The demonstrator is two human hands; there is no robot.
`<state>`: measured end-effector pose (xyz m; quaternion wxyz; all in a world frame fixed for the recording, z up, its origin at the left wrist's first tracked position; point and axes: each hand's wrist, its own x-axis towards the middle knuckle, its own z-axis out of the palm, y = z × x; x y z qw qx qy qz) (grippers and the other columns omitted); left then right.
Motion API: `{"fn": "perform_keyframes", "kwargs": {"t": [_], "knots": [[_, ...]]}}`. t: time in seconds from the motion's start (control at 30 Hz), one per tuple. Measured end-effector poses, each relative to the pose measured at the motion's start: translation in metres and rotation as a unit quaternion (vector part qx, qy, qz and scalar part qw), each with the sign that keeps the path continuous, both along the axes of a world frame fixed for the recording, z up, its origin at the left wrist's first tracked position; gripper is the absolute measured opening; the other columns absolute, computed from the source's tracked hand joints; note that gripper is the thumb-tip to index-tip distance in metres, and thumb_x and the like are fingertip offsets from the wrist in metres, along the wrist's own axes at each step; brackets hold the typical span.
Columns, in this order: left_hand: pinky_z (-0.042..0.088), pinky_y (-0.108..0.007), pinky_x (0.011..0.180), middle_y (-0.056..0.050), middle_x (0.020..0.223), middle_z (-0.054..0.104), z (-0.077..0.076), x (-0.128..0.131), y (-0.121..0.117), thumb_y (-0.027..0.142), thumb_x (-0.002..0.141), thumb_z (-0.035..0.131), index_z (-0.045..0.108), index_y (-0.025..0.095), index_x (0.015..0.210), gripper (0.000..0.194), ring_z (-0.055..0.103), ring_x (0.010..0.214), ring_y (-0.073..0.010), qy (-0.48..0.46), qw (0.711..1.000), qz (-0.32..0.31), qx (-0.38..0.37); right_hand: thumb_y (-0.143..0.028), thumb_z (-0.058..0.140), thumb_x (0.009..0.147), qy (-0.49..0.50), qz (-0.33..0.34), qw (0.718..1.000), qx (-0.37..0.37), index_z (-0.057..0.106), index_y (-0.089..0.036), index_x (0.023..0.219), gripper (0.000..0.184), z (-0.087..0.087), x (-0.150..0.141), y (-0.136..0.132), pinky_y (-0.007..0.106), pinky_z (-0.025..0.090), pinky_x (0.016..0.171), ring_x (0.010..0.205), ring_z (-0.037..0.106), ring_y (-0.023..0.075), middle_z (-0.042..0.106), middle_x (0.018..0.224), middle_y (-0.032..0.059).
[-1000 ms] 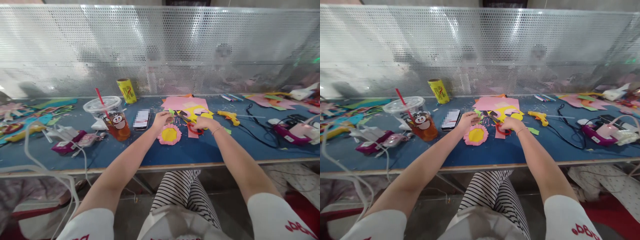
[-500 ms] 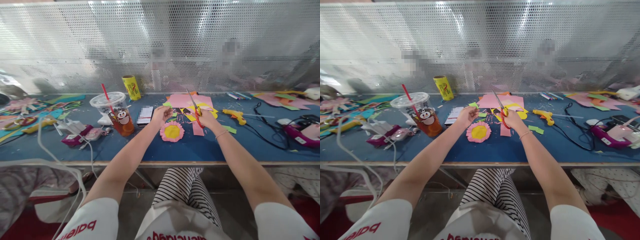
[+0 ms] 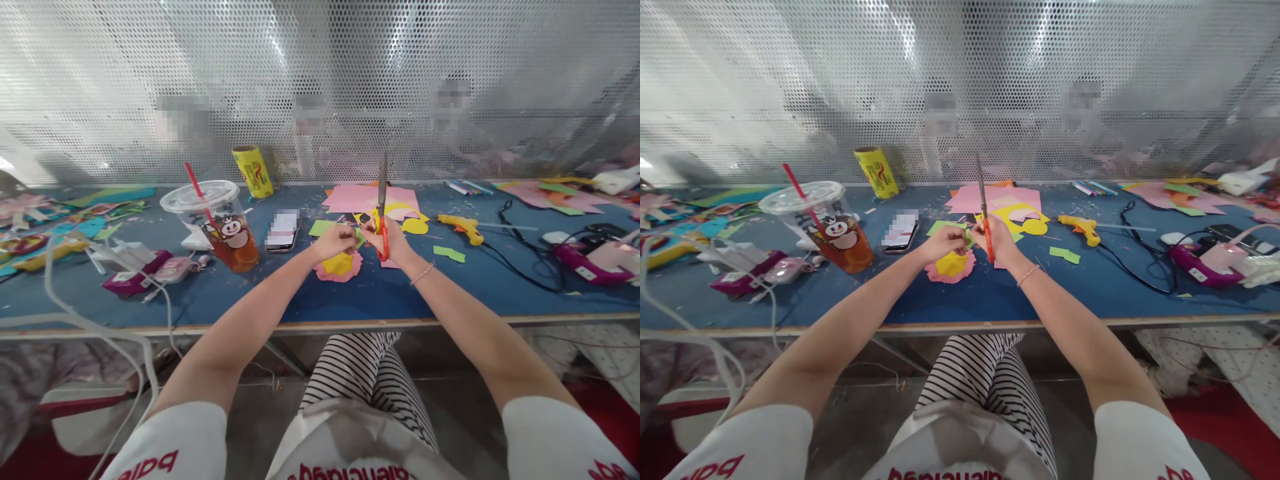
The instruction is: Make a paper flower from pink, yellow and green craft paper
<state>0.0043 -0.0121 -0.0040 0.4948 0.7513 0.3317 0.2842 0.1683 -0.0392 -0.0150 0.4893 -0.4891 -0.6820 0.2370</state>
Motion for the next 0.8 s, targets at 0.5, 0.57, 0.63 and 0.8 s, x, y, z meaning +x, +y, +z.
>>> {"fn": "perform_keyframes", "kwargs": {"t": [0.5,0.57,0.63,0.8], "knots": [[0.048,-0.022,0.049,0.002,0.052,0.058,0.010,-0.006,0.004,0.038,0.070,0.063,0.053,0.016,0.067,0.025,0.059,0.046,-0.0112,-0.239,0.956,0.169,-0.022,-0.057,0.052,0.072,-0.106,-0.024,0.992,-0.059,0.041,-0.021,0.076,0.037,0.005,0.014,-0.004,0.028,0.041,0.063,0.067,0.052,0.0151,0.051,0.071,-0.0003],[0.047,-0.021,0.047,0.004,0.049,0.055,0.009,-0.009,0.010,0.036,0.070,0.063,0.051,0.017,0.067,0.023,0.057,0.044,-0.0107,-0.250,0.949,0.192,-0.016,-0.056,0.051,0.073,-0.127,-0.012,0.988,-0.084,0.042,-0.021,0.078,0.037,0.003,0.017,-0.003,0.028,0.041,0.065,0.068,0.053,0.0152,0.052,0.072,-0.0002],[0.044,-0.019,0.045,0.005,0.049,0.054,0.008,-0.011,0.014,0.034,0.072,0.061,0.051,0.017,0.066,0.021,0.055,0.042,-0.0091,-0.243,0.949,0.200,0.001,-0.056,0.049,0.074,-0.144,-0.008,0.985,-0.099,0.042,-0.021,0.077,0.035,0.001,0.019,-0.002,0.027,0.041,0.064,0.067,0.053,0.0147,0.052,0.071,-0.0009],[0.038,-0.017,0.042,0.004,0.050,0.053,0.008,-0.011,0.014,0.034,0.073,0.061,0.052,0.016,0.060,0.024,0.049,0.039,-0.0056,-0.199,0.960,0.183,0.066,-0.055,0.048,0.075,-0.174,0.028,0.981,-0.083,0.043,-0.020,0.074,0.035,0.000,0.017,-0.004,0.026,0.040,0.062,0.065,0.051,0.0132,0.050,0.068,-0.0020]]}}
